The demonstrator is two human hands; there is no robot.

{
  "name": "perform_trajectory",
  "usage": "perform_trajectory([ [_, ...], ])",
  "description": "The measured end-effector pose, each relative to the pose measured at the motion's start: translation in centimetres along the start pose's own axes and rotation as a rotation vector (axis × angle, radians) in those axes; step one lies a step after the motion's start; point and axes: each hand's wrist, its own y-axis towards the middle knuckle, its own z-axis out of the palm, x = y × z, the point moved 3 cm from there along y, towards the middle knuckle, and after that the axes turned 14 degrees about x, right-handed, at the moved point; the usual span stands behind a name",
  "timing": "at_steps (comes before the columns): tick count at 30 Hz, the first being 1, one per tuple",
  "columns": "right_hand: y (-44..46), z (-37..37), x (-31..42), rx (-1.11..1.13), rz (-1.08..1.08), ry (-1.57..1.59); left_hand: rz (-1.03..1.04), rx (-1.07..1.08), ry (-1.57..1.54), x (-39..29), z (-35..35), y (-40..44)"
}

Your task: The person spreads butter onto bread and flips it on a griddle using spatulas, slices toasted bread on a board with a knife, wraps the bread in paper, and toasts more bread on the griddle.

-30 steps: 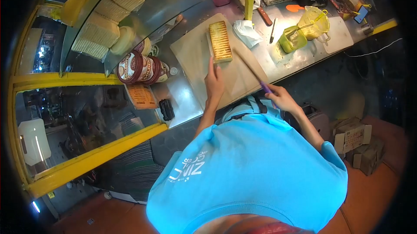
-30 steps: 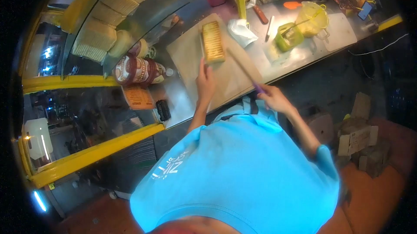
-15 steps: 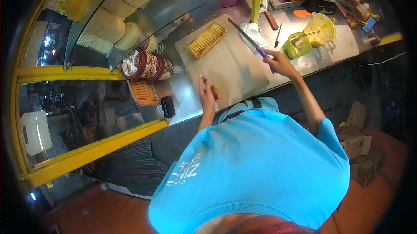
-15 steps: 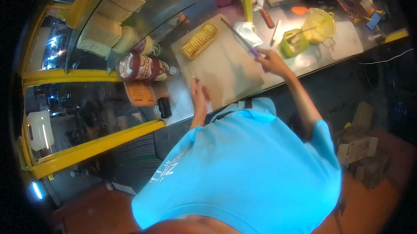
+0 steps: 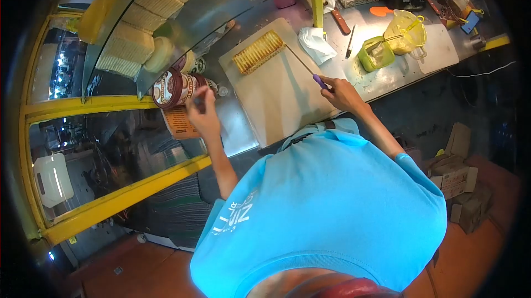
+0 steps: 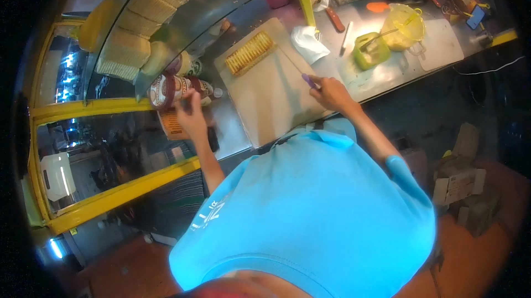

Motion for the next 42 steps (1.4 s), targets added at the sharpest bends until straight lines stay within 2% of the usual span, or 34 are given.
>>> perform_trajectory([
  [2, -0.7, -0.1, -0.2, 0.017, 0.017, 0.013, 0.124, -0.224, -0.603, -2.5, 1.4, 3.9],
  [4, -1.2, -0.2, -0.4, 0.035, 0.025, 0.079, 0.1, -0.13, -1.194, -2.4, 4.6, 7.4],
  [6, -1.8, 0.2, -0.9, 0.019, -0.01, 0.074, 0.12, -0.017, -1.223, -1.2, 8.8, 10.0],
  [8, -2.7, 0.2, -1.4, -0.003, -0.041, 0.072, 0.141, -0.048, -1.087, -3.6, 12.4, 11.4],
  [9, -3.3, 0.2, -1.5, 0.01, -0.031, 0.092, 0.142, -0.046, -1.089, -3.9, 13.4, 12.0],
  [11, -4.3, 0.6, -2.5, 0.015, -0.02, 0.116, 0.291, 0.106, -0.984, -5.2, 14.6, 13.0],
  [13, -5.1, 1.1, -3.5, -0.031, -0.146, 0.115, 0.313, 0.172, -0.962, -5.4, 15.2, 13.4],
  [15, -6.0, 1.1, -3.9, -0.018, -0.136, 0.088, 0.331, 0.239, -0.939, -5.4, 15.9, 13.7],
  [18, -5.6, 1.1, -3.8, 0.006, -0.112, 0.026, 0.296, 0.306, -0.915, -4.0, 17.1, 14.4],
  [20, -4.6, 1.2, -3.2, 0.02, -0.092, -0.007, 0.164, 0.351, -0.799, -2.0, 18.8, 15.2],
  [21, -3.4, 1.0, -2.3, 0.0, -0.133, -0.03, 0.164, 0.35, -0.799, -1.2, 19.5, 15.6],
  [23, -0.5, 0.7, -0.2, -0.044, -0.166, -0.087, 0.031, 0.386, -0.854, 0.0, 20.8, 16.1],
  [26, 5.7, 0.6, 1.7, -0.162, -0.235, -0.168, 0.034, 0.35, -0.774, -0.9, 21.3, 16.4],
  [28, 7.8, 0.6, 2.7, -0.147, -0.171, -0.194, 0.037, 0.368, -0.793, -0.9, 21.5, 16.2],
  [33, 2.7, 1.1, 3.8, -0.097, -0.093, -0.289, 0.053, 0.344, -0.814, -1.0, 20.7, 16.0],
  [36, 7.8, 2.2, 3.7, -0.183, -0.126, -0.32, 0.053, 0.376, -0.817, -1.0, 20.8, 15.8],
  [39, 13.8, 3.4, 2.9, -0.162, -0.125, -0.355, 0.07, 0.353, -0.797, -1.1, 21.2, 15.3],
  [42, 8.4, 3.3, 2.4, -0.171, -0.125, -0.291, 0.091, 0.3, -0.79, -1.2, 20.8, 15.5],
])
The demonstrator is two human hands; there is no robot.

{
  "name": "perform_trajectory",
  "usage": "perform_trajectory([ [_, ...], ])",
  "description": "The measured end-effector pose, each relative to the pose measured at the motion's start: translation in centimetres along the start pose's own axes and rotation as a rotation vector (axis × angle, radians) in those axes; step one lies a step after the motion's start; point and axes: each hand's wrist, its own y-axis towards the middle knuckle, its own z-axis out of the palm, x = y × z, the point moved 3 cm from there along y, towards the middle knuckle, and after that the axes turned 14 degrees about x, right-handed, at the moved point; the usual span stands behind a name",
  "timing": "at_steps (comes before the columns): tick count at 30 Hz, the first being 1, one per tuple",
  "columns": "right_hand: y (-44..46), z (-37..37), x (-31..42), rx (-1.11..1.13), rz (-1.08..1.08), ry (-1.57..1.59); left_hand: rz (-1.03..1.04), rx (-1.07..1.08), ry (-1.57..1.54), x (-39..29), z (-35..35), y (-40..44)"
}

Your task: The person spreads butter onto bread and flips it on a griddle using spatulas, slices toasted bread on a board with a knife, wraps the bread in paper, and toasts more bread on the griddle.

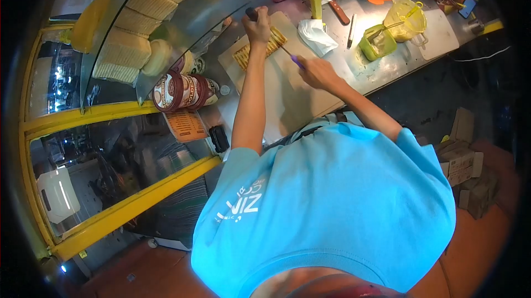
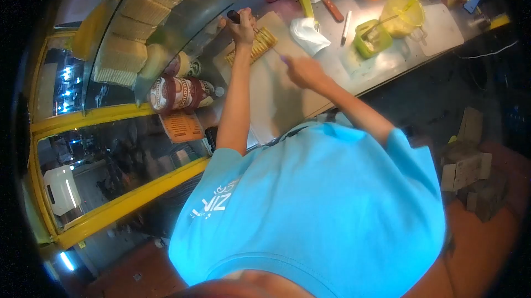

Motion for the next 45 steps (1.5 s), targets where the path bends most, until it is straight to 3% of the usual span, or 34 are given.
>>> perform_trajectory([
  [3, -4.4, -0.7, 0.8, 0.062, 0.029, -0.001, -0.044, 0.034, -0.019, 0.0, -0.5, 0.0],
  [7, 3.7, 2.1, 0.0, -0.067, -0.007, 0.052, -0.047, 0.109, -0.061, -0.6, -0.3, 0.0],
  [10, 4.6, 3.9, -0.9, -0.044, 0.013, -0.037, -0.023, 0.088, 0.003, 0.2, -0.3, -0.5],
  [15, -10.4, 3.7, -3.0, 0.1, 0.053, -0.024, 0.041, 0.021, 0.038, -0.4, -0.7, -0.4],
  [19, -14.3, -0.1, -2.0, 0.179, 0.062, 0.146, -0.024, 0.02, -0.154, -0.2, -2.6, -0.7],
  [25, -7.1, 2.5, -3.4, -0.001, -0.091, 0.142, -0.018, 0.164, -0.029, 0.1, -0.4, -1.2],
  [27, -5.1, 5.3, -4.5, 0.22, -0.049, 0.808, -0.026, 0.196, 0.017, -0.4, -0.3, -1.8],
  [32, -5.7, 3.9, -4.2, 0.063, -0.105, 0.547, -0.021, 0.101, -0.085, -7.0, 0.8, -2.6],
  [33, -6.2, 3.6, -4.1, 0.026, -0.114, 0.413, 0.043, 0.261, -0.021, -7.2, -0.5, -2.3],
  [34, -6.9, 3.1, -3.7, 0.021, -0.114, 0.418, 0.042, 0.267, -0.018, -6.7, -0.7, -2.1],
  [36, -9.6, 2.7, -2.3, -0.033, -0.05, 0.062, -0.171, 0.143, -0.025, -4.8, -1.7, -2.4],
  [39, -13.2, 2.6, -0.8, 0.048, 0.079, 0.0, -0.105, 0.164, 0.028, -1.5, -3.0, -2.2],
  [42, -14.2, 2.2, -0.1, 0.053, 0.026, 0.044, -0.111, 0.072, 0.027, -2.1, -2.1, -2.6],
  [45, -9.9, 2.8, 0.2, -0.039, -0.046, 0.052, -0.069, 0.133, 0.029, -1.9, -2.7, -2.5],
])
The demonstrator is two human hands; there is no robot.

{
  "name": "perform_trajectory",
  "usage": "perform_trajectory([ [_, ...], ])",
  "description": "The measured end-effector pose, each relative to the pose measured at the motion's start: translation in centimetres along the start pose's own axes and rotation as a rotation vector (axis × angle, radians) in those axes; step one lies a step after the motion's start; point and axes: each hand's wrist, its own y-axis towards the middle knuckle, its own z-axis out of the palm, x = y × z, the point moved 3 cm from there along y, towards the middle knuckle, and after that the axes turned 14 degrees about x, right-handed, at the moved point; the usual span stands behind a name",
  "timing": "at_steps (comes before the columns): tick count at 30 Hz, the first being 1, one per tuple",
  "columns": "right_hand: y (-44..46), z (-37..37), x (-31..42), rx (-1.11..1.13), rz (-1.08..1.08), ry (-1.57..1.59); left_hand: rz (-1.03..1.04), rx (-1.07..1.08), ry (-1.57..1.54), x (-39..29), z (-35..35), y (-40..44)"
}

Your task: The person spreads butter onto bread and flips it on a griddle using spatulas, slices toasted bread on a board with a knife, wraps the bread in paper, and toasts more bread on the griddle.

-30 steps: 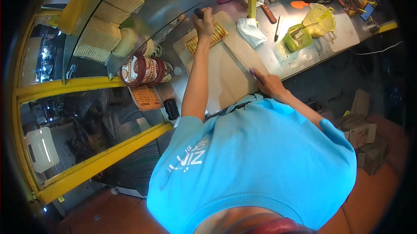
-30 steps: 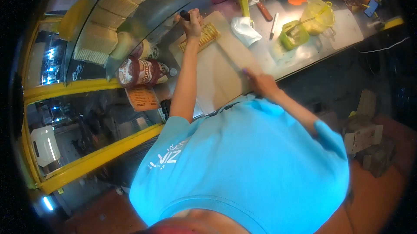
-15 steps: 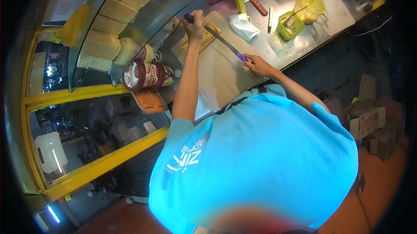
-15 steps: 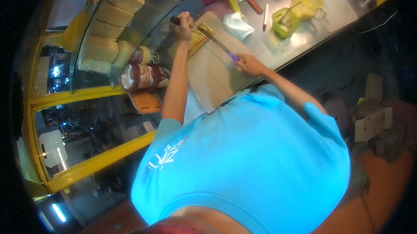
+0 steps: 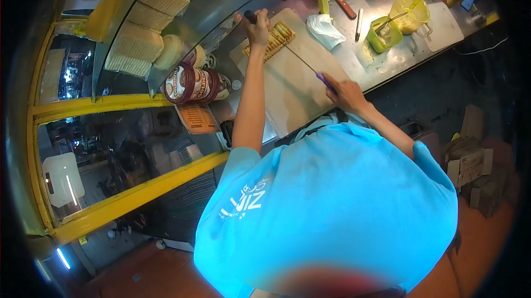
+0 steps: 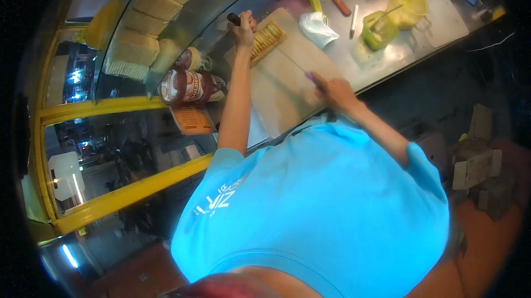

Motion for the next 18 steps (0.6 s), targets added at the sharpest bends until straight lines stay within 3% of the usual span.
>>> perform_trajectory([
  [5, 11.9, -0.5, 2.3, -0.076, -0.019, -0.106, 0.033, -0.044, -0.017, 0.2, 0.5, 0.1],
  [8, 13.0, 0.2, 2.5, 0.017, 0.025, -0.089, 0.058, -0.068, -0.067, -0.2, 0.7, -0.2],
  [14, 6.6, -1.5, 4.0, 0.089, 0.06, 0.005, 0.072, -0.093, -0.064, 0.4, -0.8, -0.4],
  [18, 13.8, 0.1, 3.3, 0.068, 0.075, -0.062, 0.021, -0.009, -0.097, 0.7, -0.5, -0.3],
])
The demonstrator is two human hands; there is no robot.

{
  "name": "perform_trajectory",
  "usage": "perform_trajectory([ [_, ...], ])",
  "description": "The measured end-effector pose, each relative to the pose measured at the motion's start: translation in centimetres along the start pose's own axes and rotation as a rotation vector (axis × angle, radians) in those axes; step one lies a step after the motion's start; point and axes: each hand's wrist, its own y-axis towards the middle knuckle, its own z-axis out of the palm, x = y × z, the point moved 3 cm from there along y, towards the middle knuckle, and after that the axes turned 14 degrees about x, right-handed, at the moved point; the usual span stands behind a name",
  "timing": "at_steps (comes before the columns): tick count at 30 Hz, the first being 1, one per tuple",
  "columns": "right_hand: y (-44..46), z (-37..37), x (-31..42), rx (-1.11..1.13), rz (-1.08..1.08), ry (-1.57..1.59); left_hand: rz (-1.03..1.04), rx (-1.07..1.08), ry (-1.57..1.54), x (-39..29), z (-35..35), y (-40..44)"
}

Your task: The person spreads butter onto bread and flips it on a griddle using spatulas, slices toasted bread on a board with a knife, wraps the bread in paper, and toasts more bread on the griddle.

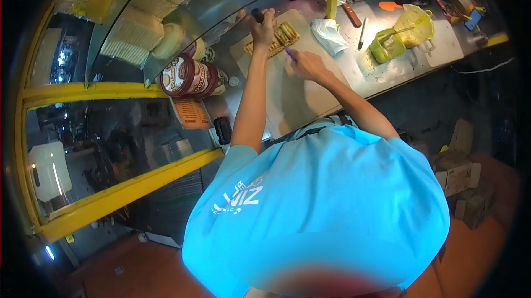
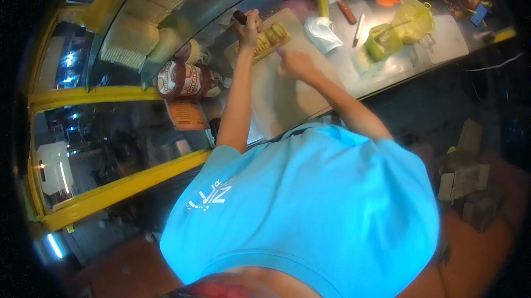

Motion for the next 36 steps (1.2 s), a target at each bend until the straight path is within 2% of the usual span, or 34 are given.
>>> perform_trajectory([
  [3, 1.3, 0.4, -0.7, 0.004, 0.029, 0.009, 0.047, -0.019, 0.064, -0.2, 0.4, 0.1],
  [8, -7.7, 0.6, -0.3, 0.059, 0.017, -0.012, 0.052, -0.058, 0.082, 0.2, -0.3, 0.5],
  [14, 3.9, 4.7, -2.1, -0.112, -0.043, -0.094, 0.073, 0.021, 0.08, 0.0, -0.2, 0.5],
  [15, 3.4, 4.4, -1.8, -0.115, -0.043, -0.09, 0.072, 0.024, 0.084, -0.1, -0.2, 0.4],
  [17, 0.5, 3.8, -2.0, 0.018, 0.036, -0.044, 0.094, -0.044, 0.103, -0.3, 0.1, 0.1],
  [20, -8.8, 5.0, -4.4, 0.055, -0.031, -0.042, 0.088, -0.055, 0.075, 0.2, -0.6, 0.1],
  [22, -13.5, 2.8, -4.2, 0.055, -0.061, -0.087, 0.083, -0.069, 0.07, 0.2, -1.1, 0.4],
  [24, -16.6, 0.0, -3.7, 0.151, -0.01, 0.054, 0.06, -0.065, 0.054, 0.5, -0.6, 0.2],
  [29, -14.9, -1.5, -3.7, 0.147, 0.042, 0.073, 0.028, -0.044, 0.057, 0.6, -0.4, 0.2],
  [31, -13.9, -1.1, -3.7, 0.134, -0.049, 0.151, 0.032, -0.04, 0.05, 0.0, 0.1, -0.2],
  [36, -16.2, -1.4, -4.2, 0.162, -0.016, 0.175, 0.055, -0.025, -0.001, -1.4, -0.6, 0.3],
])
